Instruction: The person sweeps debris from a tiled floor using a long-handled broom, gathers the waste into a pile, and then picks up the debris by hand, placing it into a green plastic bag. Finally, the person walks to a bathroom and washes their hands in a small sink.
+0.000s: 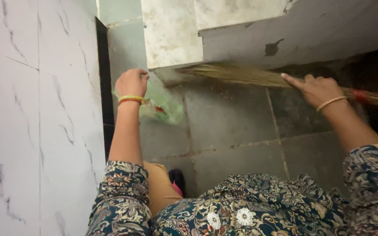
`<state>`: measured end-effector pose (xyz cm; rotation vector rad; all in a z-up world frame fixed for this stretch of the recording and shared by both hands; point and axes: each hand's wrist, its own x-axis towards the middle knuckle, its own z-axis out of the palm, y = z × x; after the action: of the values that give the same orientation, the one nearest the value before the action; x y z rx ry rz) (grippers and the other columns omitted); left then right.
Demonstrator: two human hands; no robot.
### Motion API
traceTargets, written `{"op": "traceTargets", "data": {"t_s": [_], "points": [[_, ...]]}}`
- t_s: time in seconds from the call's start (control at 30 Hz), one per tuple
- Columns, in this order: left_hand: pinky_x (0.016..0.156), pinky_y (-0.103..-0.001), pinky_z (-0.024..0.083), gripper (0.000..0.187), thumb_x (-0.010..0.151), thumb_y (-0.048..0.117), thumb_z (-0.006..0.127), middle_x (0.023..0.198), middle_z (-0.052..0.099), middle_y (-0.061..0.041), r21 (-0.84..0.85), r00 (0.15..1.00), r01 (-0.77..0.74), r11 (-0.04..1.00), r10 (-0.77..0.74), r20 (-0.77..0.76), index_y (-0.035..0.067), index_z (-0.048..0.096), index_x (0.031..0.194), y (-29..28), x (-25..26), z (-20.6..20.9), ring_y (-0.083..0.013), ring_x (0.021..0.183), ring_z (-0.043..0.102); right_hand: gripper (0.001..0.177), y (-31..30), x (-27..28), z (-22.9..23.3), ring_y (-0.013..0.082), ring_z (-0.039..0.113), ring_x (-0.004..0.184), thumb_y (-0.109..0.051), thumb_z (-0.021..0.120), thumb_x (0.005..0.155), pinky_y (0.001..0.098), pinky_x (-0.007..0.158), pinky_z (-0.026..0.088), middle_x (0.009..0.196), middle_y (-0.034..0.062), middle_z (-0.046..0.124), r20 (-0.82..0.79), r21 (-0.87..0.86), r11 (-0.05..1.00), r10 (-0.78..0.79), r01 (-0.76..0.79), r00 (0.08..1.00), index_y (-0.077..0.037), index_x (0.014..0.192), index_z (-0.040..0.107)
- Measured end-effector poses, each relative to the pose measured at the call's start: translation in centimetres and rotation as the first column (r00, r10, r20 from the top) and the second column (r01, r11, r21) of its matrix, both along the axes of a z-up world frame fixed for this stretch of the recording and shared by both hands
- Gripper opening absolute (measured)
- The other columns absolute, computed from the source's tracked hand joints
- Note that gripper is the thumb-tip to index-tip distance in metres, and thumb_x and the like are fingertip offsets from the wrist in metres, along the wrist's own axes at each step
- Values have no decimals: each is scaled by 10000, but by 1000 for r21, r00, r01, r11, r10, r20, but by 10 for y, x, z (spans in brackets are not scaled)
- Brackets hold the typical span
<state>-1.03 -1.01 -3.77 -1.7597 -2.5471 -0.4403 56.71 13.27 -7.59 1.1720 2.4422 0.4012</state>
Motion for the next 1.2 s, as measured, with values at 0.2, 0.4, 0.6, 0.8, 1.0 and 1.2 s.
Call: {"op": "traceTargets", "data": {"t_s": [0.2,0.4,0.6,0.8,1.0,1.2], "points": [[835,-474,544,193,880,335,751,997,757,-132,-116,1000,-19,993,20,4,209,820,1009,-4,7,-4,-355,958,696,882,26,-7,-35,252,695,706,-75,527,1058,379,598,586,954,135,684,45,169,982,-96,87,994,-542,1715,168],[852,-468,542,206,877,360,756,1001,757,-126,-170,997,-41,985,50,50,220,820,1016,3,16,-11,-348,973,696,830,-2,-18,-128,247,716,815,-184,543,999,389,676,585,1061,139,713,172,75,993,-101,90,980,-486,1657,137],[851,-465,546,217,849,368,778,1027,752,-122,-193,994,-107,975,111,12,249,816,1026,2,-8,-14,-354,969,698,960,-2,13,-94,196,735,786,-64,539,987,323,626,620,1099,155,709,252,-113,992,-25,55,968,-512,1661,21],[836,-457,547,219,823,355,815,1021,759,-109,-120,982,-187,975,186,-23,254,819,1017,-1,-26,-11,-341,972,701,946,-5,24,-30,242,731,791,-31,492,1027,353,638,632,1036,153,707,137,-55,998,16,-9,990,-554,1656,17],[770,-464,536,267,815,315,818,993,760,-98,104,956,-278,955,286,-63,209,798,1060,-9,-33,-2,-334,926,705,946,0,-15,-97,262,743,807,-72,520,992,371,667,614,1052,171,706,109,-69,984,-159,167,981,-527,1656,22],[774,-435,536,242,871,240,778,1034,766,-67,257,949,-305,917,314,3,180,781,1105,-24,-40,12,-311,924,710,949,-17,-2,-124,258,762,916,-54,531,992,363,723,637,1168,169,713,263,-261,946,-124,194,957,-504,1643,7]]}}
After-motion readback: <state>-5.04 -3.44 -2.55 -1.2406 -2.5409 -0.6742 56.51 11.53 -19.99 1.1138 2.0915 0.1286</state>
